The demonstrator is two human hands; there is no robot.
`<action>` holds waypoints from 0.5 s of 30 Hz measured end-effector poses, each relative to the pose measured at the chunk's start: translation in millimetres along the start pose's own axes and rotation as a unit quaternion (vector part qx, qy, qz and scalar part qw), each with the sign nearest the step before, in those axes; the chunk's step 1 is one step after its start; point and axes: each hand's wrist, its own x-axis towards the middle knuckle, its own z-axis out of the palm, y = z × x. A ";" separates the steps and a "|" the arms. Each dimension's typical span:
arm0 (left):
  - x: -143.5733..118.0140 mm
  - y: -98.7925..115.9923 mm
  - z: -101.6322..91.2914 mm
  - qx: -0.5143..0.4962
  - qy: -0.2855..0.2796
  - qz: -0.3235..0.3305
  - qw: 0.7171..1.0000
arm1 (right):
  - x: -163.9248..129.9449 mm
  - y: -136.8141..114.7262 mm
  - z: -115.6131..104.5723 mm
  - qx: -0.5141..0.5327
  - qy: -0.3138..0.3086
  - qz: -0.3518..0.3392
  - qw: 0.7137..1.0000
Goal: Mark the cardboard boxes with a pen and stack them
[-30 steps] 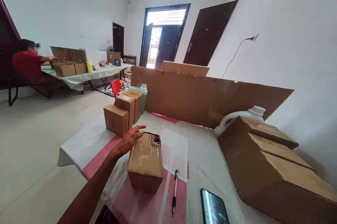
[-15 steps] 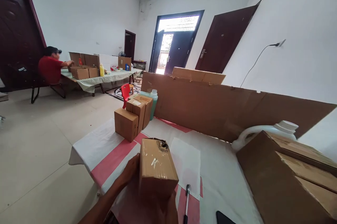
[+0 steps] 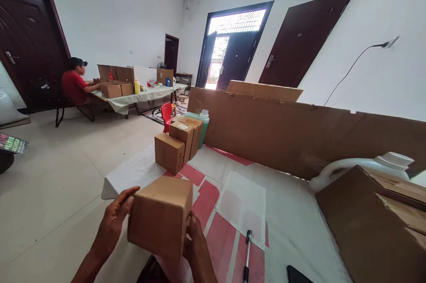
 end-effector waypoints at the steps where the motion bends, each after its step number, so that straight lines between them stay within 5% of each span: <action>1: 3.8 1.6 -3.1 -0.008 0.015 0.000 1.000 | 3.0 -0.5 9.6 -0.010 -0.002 0.018 1.000; 4: 31.8 -0.2 -4.3 -0.018 0.034 0.024 0.999 | 18.2 -9.5 32.6 -0.064 -0.002 0.034 0.997; 10: 117.6 -17.1 4.8 -0.098 0.028 0.026 0.995 | 71.5 -28.9 60.2 -0.185 -0.017 -0.044 0.982; 15: 151.9 -18.0 8.8 -0.115 0.004 0.016 0.993 | 95.8 -37.8 69.6 -0.209 -0.009 -0.076 0.975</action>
